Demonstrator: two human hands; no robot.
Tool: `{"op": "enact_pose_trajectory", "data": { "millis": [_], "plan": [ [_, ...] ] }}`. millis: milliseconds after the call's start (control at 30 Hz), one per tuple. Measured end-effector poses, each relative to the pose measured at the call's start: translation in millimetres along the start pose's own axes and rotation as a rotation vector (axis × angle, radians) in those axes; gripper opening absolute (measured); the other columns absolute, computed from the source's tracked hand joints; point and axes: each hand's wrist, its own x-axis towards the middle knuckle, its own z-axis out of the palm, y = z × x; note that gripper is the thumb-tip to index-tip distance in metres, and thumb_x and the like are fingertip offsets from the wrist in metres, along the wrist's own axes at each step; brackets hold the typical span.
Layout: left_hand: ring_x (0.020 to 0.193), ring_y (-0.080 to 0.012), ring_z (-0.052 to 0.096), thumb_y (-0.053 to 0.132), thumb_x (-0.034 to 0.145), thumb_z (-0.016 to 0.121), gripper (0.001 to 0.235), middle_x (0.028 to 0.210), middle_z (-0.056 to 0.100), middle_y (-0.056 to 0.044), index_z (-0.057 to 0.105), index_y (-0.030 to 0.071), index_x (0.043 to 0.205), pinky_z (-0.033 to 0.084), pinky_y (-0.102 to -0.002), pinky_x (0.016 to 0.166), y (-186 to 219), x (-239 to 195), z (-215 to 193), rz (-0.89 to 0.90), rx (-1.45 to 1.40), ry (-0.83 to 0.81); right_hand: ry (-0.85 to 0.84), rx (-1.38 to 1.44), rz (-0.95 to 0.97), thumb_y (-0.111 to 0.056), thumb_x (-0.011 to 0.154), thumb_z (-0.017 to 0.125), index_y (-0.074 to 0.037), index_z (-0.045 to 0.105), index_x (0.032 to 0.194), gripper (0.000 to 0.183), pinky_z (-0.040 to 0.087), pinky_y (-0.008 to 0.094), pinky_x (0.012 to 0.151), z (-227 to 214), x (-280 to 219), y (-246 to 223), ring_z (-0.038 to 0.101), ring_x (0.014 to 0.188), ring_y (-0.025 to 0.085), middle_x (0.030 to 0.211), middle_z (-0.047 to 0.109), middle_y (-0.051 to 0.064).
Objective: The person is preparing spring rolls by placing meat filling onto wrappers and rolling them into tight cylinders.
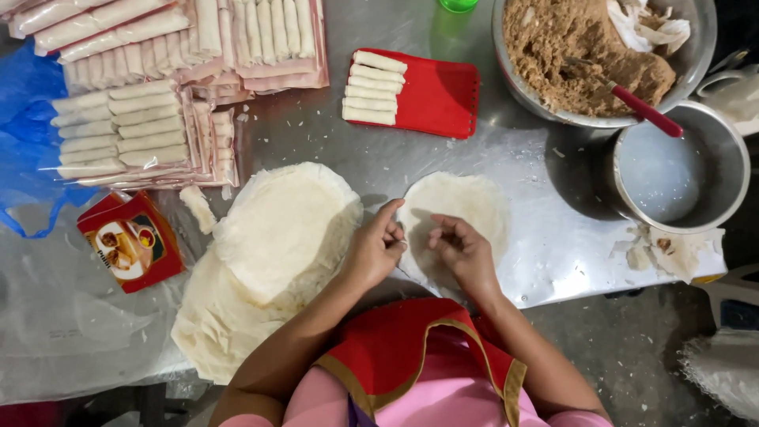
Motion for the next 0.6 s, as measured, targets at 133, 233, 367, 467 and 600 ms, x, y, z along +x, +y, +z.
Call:
{"op": "enact_pose_trajectory", "data": {
  "millis": [133, 233, 367, 467, 600],
  "plan": [
    [0.064, -0.0170, 0.068, -0.011, 0.078, 0.071, 0.073, 0.082, 0.067, -0.009, 0.054, 0.012, 0.146, 0.060, -0.029, 0.064, -7.1, 4.5, 3.3, -0.002, -0.312, 0.050, -0.092, -0.444, -0.246, -0.024, 0.057, 0.101, -0.016, 0.074, 0.129, 0.077, 0.060, 0.038, 0.081, 7.8, -15.2, 11.2, 0.075, 0.089, 0.024, 0.104, 0.073, 0.007],
    [0.063, -0.0148, 0.067, -0.012, 0.079, 0.071, 0.069, 0.084, 0.068, -0.010, 0.056, 0.010, 0.143, 0.058, -0.027, 0.061, 3.7, 9.6, 4.1, 0.071, -0.421, 0.070, -0.006, -0.704, -0.454, -0.021, 0.063, 0.099, -0.012, 0.078, 0.116, 0.058, 0.062, 0.039, 0.081, 14.0, -17.2, 2.6, 0.074, 0.090, 0.031, 0.099, 0.074, 0.009],
    [0.073, -0.0185, 0.071, -0.007, 0.089, 0.068, 0.060, 0.093, 0.068, -0.012, 0.050, 0.004, 0.145, 0.065, -0.028, 0.060, 0.5, 8.3, 5.4, 0.099, -0.558, 0.127, 0.015, -0.342, -0.086, -0.006, 0.085, 0.078, -0.012, 0.076, 0.125, 0.040, 0.060, 0.038, 0.087, 8.9, -10.7, -2.9, 0.074, 0.093, 0.024, 0.098, 0.079, 0.010],
    [0.075, -0.0205, 0.072, 0.002, 0.087, 0.076, 0.067, 0.095, 0.069, -0.012, 0.049, 0.007, 0.148, 0.065, -0.031, 0.060, -1.2, 1.6, 5.1, 0.114, -0.375, 0.147, 0.004, -0.115, 0.012, 0.000, 0.090, 0.070, -0.010, 0.071, 0.132, 0.043, 0.059, 0.034, 0.084, 9.1, -3.8, 1.1, 0.070, 0.083, 0.016, 0.089, 0.077, 0.008],
    [0.070, -0.0265, 0.071, 0.010, 0.073, 0.089, 0.098, 0.089, 0.070, -0.012, 0.040, 0.013, 0.158, 0.062, -0.036, 0.060, -11.6, -1.6, 18.4, 0.123, -0.051, 0.051, 0.031, -0.028, 0.045, 0.009, 0.087, 0.068, -0.007, 0.070, 0.132, 0.048, 0.058, 0.035, 0.083, 23.9, -7.3, -14.9, 0.068, 0.080, 0.018, 0.084, 0.073, 0.010]
  ]
}}
